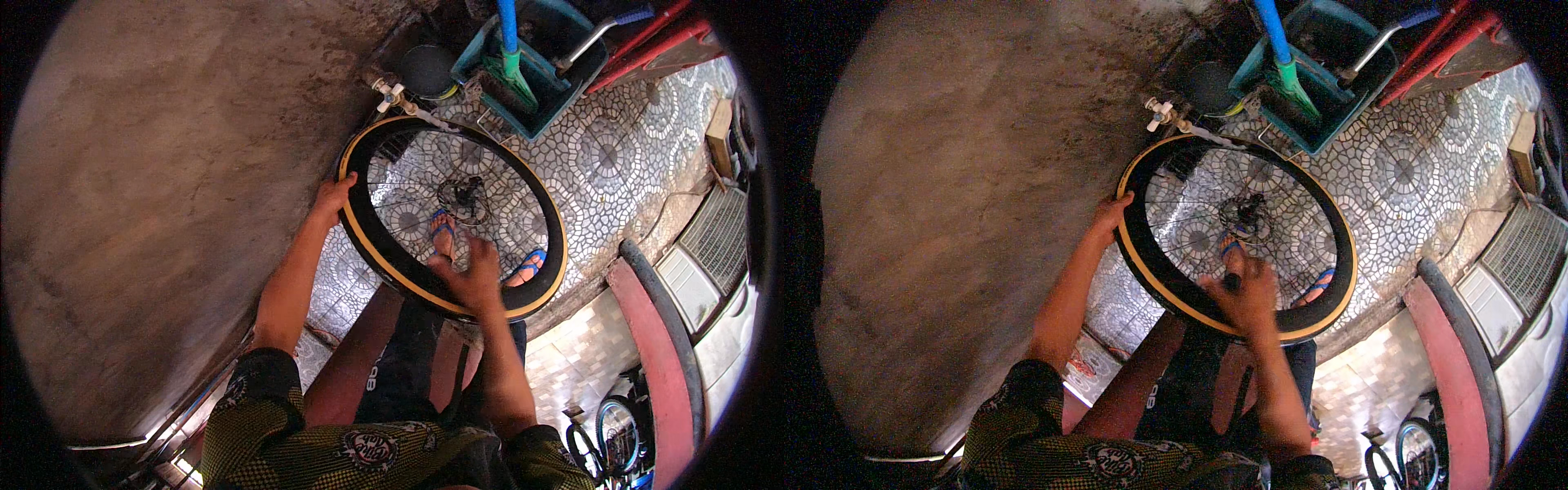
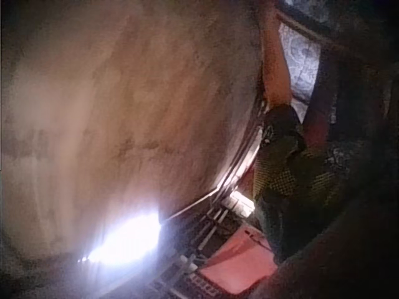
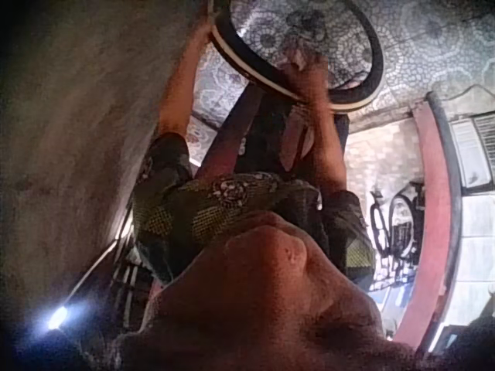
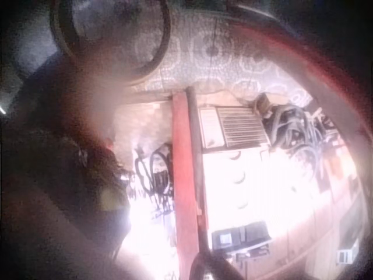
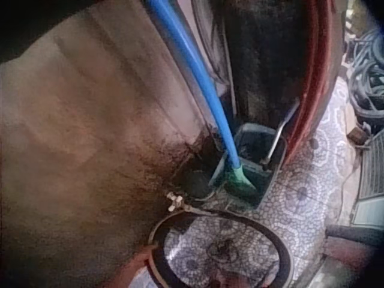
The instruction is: The person rinses a bicycle wheel under a tap, then carries it into a workshop and mounts it onto a repair stand. They adjust the hub and axle components by hand, spinning the wheel to check alignment.
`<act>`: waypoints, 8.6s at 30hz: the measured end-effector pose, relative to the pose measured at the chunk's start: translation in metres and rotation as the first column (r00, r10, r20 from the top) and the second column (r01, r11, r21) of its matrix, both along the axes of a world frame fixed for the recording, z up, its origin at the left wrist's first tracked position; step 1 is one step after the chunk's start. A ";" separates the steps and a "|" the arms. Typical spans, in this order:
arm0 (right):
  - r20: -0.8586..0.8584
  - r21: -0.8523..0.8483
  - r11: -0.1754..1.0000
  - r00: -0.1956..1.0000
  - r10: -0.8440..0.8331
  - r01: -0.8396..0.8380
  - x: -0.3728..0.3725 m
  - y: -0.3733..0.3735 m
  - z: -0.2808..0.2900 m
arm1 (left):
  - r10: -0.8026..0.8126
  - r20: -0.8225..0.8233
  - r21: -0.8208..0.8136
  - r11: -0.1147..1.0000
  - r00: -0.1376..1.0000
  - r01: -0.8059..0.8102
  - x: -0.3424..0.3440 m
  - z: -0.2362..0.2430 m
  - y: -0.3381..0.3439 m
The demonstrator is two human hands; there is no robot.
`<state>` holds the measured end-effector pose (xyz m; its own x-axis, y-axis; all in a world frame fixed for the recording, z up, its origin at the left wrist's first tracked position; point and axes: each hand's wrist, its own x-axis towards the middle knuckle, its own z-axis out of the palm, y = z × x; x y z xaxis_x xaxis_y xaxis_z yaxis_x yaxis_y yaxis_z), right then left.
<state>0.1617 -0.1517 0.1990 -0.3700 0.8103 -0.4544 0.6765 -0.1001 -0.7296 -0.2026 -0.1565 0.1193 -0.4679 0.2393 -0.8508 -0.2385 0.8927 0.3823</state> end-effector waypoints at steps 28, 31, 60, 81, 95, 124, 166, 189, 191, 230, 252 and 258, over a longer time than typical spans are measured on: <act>0.171 -0.368 0.808 0.888 -0.428 0.460 0.120 -0.070 -0.091 | -0.974 -0.180 -0.168 0.170 0.139 0.971 0.034 -0.155 0.126; 0.130 -0.419 0.746 0.847 -0.515 0.518 0.126 -0.095 -0.124 | -0.964 -0.162 -0.338 -0.149 -0.213 0.929 0.073 -0.155 0.136; 0.031 -0.523 0.670 0.798 -0.603 0.527 0.134 -0.077 -0.126 | -0.980 0.025 -0.551 0.151 0.196 0.821 0.084 -0.183 0.110; 0.166 -0.781 0.154 0.439 -0.883 0.605 0.110 -0.071 -0.073 | -0.916 -0.212 -0.149 0.376 0.342 0.915 0.043 -0.224 0.194; 0.243 -0.871 -0.204 0.032 -0.969 0.447 0.035 -0.057 -0.068 | -0.128 0.225 -0.121 0.980 0.966 0.158 0.061 0.012 0.050; -0.513 0.063 0.956 0.813 0.276 -0.285 -0.231 0.194 -0.273 | 0.417 0.190 0.204 0.869 0.889 -0.452 0.165 0.071 -0.025; -0.120 -0.084 0.986 0.984 0.132 -0.142 -0.057 0.194 -0.452 | 0.444 0.105 0.174 0.873 0.890 -0.456 0.159 0.061 -0.060; -0.289 0.355 0.927 0.929 0.230 -0.119 -0.160 0.146 -0.306 | 0.413 0.125 0.177 0.885 0.902 -0.430 0.156 0.054 -0.061; -0.415 0.452 0.892 0.880 0.231 -0.021 -0.195 0.126 -0.277 | 0.400 0.132 0.155 0.895 0.907 -0.418 0.150 0.048 -0.053; 0.370 0.049 0.923 0.865 0.338 -0.382 0.259 0.004 -0.035 | 0.401 0.371 0.142 0.867 0.838 -0.478 0.020 -0.007 -0.007; 0.084 0.357 0.889 0.957 0.277 -0.289 0.068 0.021 0.087 | -0.590 -0.806 0.028 -0.121 -0.050 0.992 0.198 0.199 0.009; 0.142 0.179 0.901 0.916 0.374 -0.396 0.080 0.055 0.072 | -0.674 -0.736 -0.081 -0.007 -0.064 0.997 0.087 0.170 0.009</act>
